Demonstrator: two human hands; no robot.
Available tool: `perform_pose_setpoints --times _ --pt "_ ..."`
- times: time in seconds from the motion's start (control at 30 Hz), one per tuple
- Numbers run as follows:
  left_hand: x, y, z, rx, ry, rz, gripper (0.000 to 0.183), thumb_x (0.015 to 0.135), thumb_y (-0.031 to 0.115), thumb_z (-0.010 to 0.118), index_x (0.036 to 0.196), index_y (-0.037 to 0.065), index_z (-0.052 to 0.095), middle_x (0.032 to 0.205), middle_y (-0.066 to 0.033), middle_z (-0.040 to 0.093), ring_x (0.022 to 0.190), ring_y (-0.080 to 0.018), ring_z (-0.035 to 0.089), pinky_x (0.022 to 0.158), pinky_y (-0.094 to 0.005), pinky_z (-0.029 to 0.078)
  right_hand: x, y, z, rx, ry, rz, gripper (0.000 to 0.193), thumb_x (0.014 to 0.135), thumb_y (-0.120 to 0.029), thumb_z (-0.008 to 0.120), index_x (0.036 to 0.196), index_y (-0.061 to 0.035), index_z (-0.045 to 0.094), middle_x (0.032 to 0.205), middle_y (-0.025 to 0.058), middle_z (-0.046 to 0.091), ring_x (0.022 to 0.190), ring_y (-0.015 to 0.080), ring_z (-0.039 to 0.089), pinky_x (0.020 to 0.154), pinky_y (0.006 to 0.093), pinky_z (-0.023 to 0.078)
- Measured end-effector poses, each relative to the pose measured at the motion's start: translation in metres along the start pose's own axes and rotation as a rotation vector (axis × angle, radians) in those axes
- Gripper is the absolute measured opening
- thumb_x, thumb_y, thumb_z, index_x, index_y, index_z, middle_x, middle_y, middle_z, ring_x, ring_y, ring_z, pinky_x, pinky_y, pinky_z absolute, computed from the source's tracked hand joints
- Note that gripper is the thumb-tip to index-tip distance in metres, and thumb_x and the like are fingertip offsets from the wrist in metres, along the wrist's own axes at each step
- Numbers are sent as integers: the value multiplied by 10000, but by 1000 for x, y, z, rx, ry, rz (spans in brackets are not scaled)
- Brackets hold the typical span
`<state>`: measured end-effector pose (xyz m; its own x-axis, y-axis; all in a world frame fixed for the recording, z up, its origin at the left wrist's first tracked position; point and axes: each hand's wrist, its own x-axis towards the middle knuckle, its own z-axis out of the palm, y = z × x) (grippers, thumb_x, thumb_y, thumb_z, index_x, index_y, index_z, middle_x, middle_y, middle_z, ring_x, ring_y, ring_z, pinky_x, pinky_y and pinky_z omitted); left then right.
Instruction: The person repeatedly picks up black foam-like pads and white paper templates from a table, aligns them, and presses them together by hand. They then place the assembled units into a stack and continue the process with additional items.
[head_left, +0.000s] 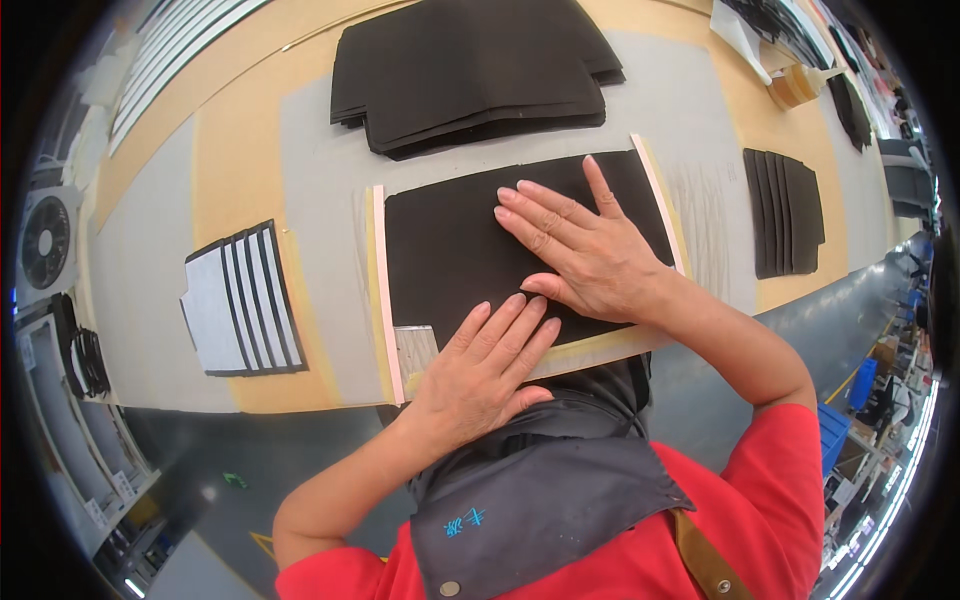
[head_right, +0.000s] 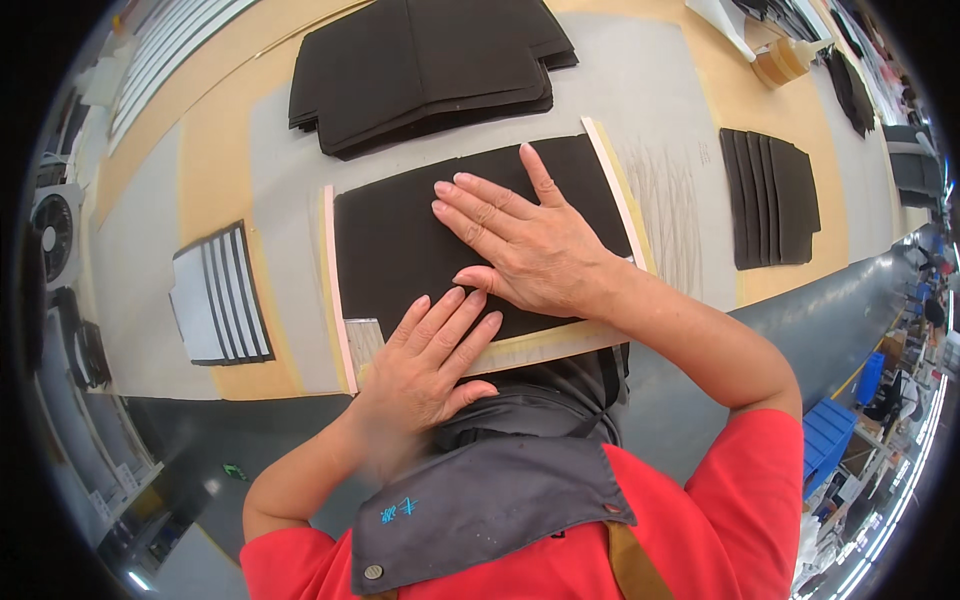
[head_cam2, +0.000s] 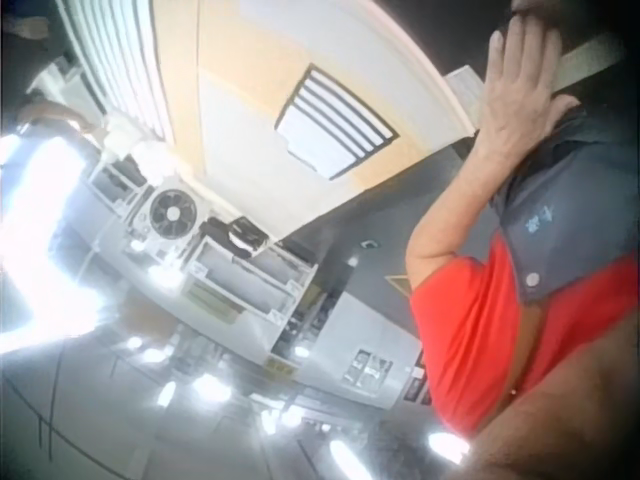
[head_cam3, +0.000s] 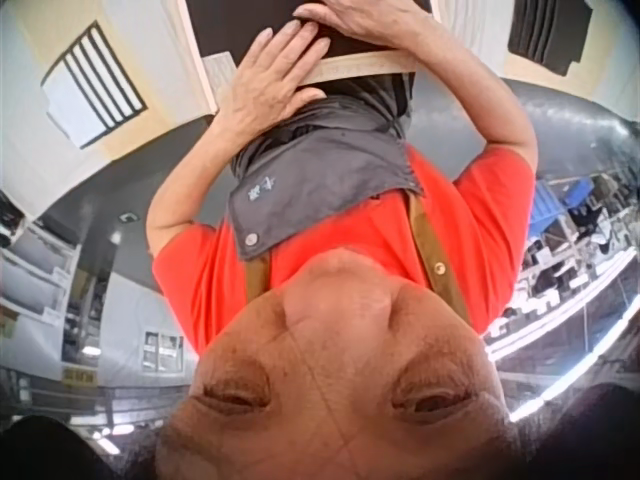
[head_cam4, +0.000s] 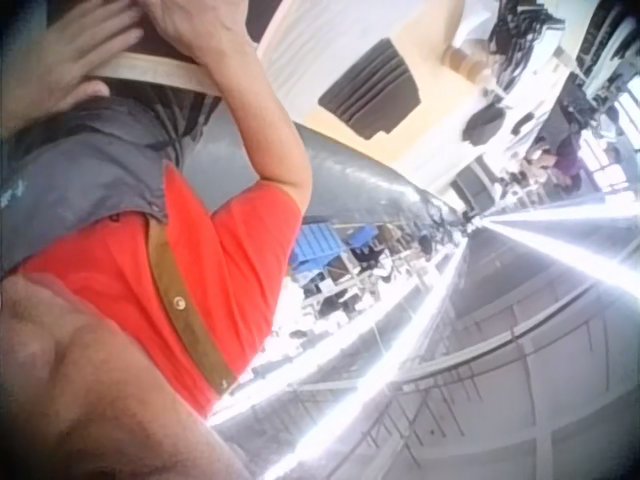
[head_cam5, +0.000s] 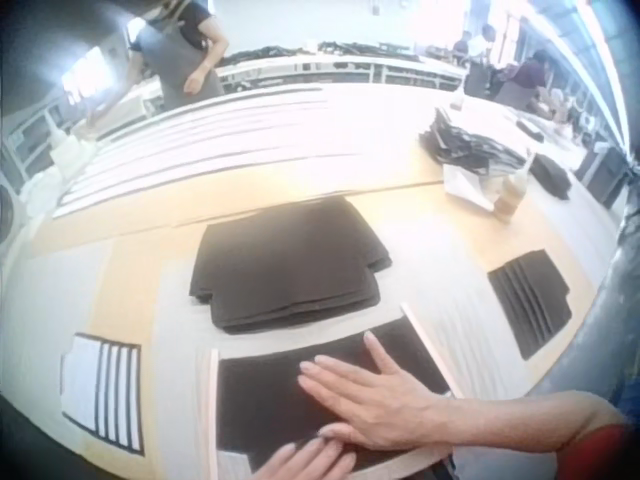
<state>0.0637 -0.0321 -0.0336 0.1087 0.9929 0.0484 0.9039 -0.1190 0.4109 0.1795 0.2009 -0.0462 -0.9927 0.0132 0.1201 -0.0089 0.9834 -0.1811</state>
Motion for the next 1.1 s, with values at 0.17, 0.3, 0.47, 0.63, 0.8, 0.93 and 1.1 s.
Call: perform_pose_setpoints --times 0.17,0.3,0.47,0.63,0.8,0.93,1.1 --pt "2 0 0 -15 18 10 795 938 539 698 1570 93 512 1634 -136 464 1536 -308 404 1271 -491 323 9 7 -1 -38 52 75 699 1034 -526 600 1563 -76 531 1634 50 512 1541 223 428 1309 660 4" --pt "-1 -2 2 24 27 6 737 983 532 652 1562 96 519 1640 -130 460 1543 -292 398 1280 -485 314 15 5 -5 0 11 88 702 993 -487 660 1550 -77 543 1630 45 506 1535 217 429 1314 648 26" --pt "-2 0 4 74 -12 19 751 1015 588 594 1590 115 493 1649 -114 443 1556 -289 374 1285 -505 292 15 5 -13 14 -37 102 725 959 -447 701 1568 -92 530 1645 33 482 1527 216 433 1330 603 63" --pt "-3 0 5 49 -3 16 760 1013 583 595 1591 103 483 1646 -110 450 1554 -277 369 1280 -501 302 17 6 -17 29 -60 106 696 991 -441 664 1579 -97 519 1637 29 494 1526 221 436 1333 584 93" --pt "2 -3 4 -134 113 -33 713 971 500 681 1535 83 553 1602 -135 502 1510 -294 447 1254 -501 357 20 8 -17 -34 -79 101 642 1070 -468 543 1596 -103 499 1643 38 491 1529 235 435 1332 568 107" --pt "11 2 -1 -345 246 -153 710 908 358 785 1513 53 572 1576 -186 513 1476 -359 483 1234 -529 376 17 6 -15 -26 -72 106 604 1056 -347 592 1603 -109 494 1648 38 488 1531 234 436 1332 553 113" --pt "11 -11 -7 -176 317 -268 705 919 307 783 1524 29 551 1613 -211 460 1532 -402 393 1261 -587 290 17 5 -13 -26 -27 94 601 1041 -289 619 1603 -116 495 1649 37 487 1527 226 443 1330 545 129"
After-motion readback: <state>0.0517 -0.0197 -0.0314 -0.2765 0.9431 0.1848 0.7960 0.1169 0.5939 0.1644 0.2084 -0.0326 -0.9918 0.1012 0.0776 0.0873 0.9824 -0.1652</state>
